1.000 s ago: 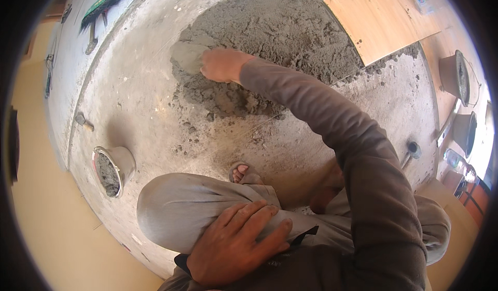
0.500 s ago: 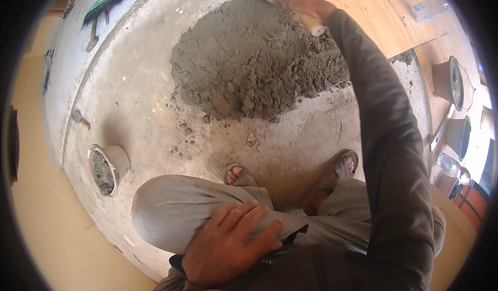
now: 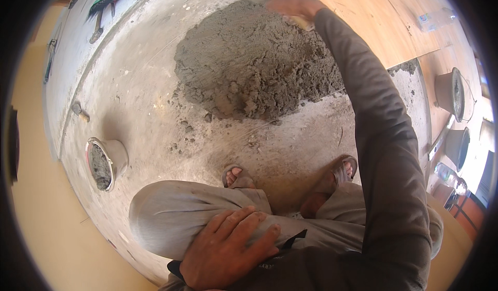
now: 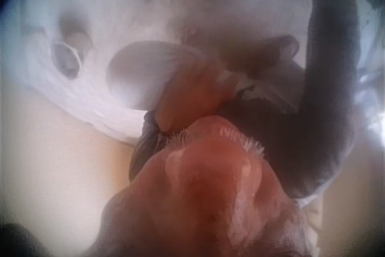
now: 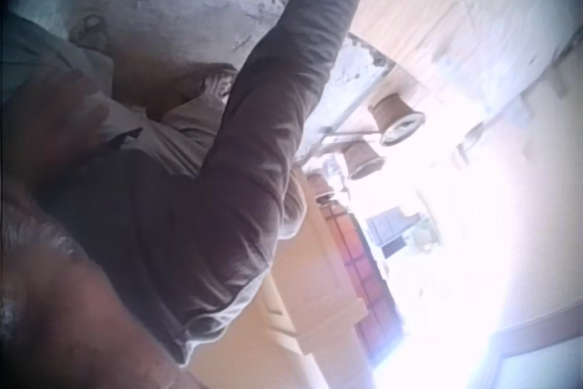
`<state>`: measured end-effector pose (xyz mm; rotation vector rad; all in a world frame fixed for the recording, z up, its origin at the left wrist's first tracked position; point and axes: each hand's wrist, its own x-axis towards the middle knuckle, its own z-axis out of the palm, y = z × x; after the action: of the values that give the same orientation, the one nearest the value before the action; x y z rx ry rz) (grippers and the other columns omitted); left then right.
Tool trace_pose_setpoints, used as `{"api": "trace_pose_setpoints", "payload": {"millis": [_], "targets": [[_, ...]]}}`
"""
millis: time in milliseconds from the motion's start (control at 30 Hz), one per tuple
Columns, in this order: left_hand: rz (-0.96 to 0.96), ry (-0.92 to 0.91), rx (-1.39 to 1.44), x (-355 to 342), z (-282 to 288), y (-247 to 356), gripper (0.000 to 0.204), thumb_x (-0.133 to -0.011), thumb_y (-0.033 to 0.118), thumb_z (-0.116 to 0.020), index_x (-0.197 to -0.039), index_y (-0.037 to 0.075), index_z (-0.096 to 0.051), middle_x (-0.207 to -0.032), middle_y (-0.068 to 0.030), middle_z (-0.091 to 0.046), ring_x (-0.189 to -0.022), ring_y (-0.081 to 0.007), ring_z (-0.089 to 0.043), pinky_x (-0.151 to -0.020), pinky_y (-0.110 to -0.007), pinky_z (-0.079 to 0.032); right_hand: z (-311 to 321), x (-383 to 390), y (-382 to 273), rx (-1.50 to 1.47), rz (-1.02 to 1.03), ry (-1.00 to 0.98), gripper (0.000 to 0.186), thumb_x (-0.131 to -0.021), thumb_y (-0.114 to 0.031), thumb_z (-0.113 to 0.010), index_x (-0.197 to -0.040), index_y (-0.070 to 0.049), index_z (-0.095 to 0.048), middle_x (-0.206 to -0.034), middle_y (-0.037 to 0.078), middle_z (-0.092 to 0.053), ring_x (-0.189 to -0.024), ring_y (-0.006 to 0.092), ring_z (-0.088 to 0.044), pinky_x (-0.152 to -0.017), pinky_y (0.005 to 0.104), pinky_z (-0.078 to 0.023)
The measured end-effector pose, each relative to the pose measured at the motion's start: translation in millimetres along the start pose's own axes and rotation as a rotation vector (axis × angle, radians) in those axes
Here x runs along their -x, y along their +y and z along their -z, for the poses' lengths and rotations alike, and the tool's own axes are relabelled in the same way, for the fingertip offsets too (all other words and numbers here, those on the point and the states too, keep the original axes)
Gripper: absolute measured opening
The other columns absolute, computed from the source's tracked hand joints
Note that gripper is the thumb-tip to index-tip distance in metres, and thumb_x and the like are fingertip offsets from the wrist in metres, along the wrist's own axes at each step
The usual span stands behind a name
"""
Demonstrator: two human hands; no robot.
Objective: The person places a wooden tile onto a bed of cement on the floor and uses a rubber mallet to tap it into place. They then use a spirit level to check the alignment of the tile. Finally, they use a trowel to spread more cement on the floor to prepare for the next tile.
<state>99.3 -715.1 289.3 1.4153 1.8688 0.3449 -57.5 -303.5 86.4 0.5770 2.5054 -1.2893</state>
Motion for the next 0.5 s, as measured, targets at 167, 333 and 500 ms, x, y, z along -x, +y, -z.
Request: {"api": "trace_pose_setpoints", "payload": {"millis": [167, 333, 500], "targets": [[-0.063, 0.238, 0.072, 6, -11, -12, 0.033, -0.098, 0.028, -0.061, -0.126, 0.011, -0.064, -0.122, -0.0157, -0.066, -0.118, -0.0322, -0.066, -0.098, -0.041, -0.052, -34, -7, 29, -0.852, -0.195, -0.077, 0.039, -0.106, -0.041, -0.060, -0.120, -0.005, -0.056, -0.078, 0.000, -0.057, -0.054, 0.0084, -0.053, -0.042, 0.0218, -0.049], [-0.125, 0.228, -0.039, 2, -16, -14, 0.033, -0.094, 0.025, -0.060, -0.123, 0.010, -0.065, -0.121, -0.0157, -0.065, -0.117, -0.0316, -0.067, -0.096, -0.040, -0.053, -189, 21, -67, -0.976, -0.245, -0.410, 0.031, -0.109, -0.037, -0.055, -0.108, -0.006, -0.055, -0.075, 0.001, -0.055, -0.055, 0.0102, -0.053, -0.043, 0.0262, -0.051], [-0.171, 0.247, -0.046, 0, -18, -15, 0.032, -0.093, 0.023, -0.060, -0.121, 0.009, -0.065, -0.120, -0.0161, -0.065, -0.116, -0.0317, -0.067, -0.096, -0.040, -0.053, -193, 3, -70, -0.647, -0.077, -0.321, 0.032, -0.109, -0.036, -0.054, -0.112, -0.004, -0.053, -0.076, 0.004, -0.057, -0.056, 0.0144, -0.057, -0.045, 0.0300, -0.053]]}}
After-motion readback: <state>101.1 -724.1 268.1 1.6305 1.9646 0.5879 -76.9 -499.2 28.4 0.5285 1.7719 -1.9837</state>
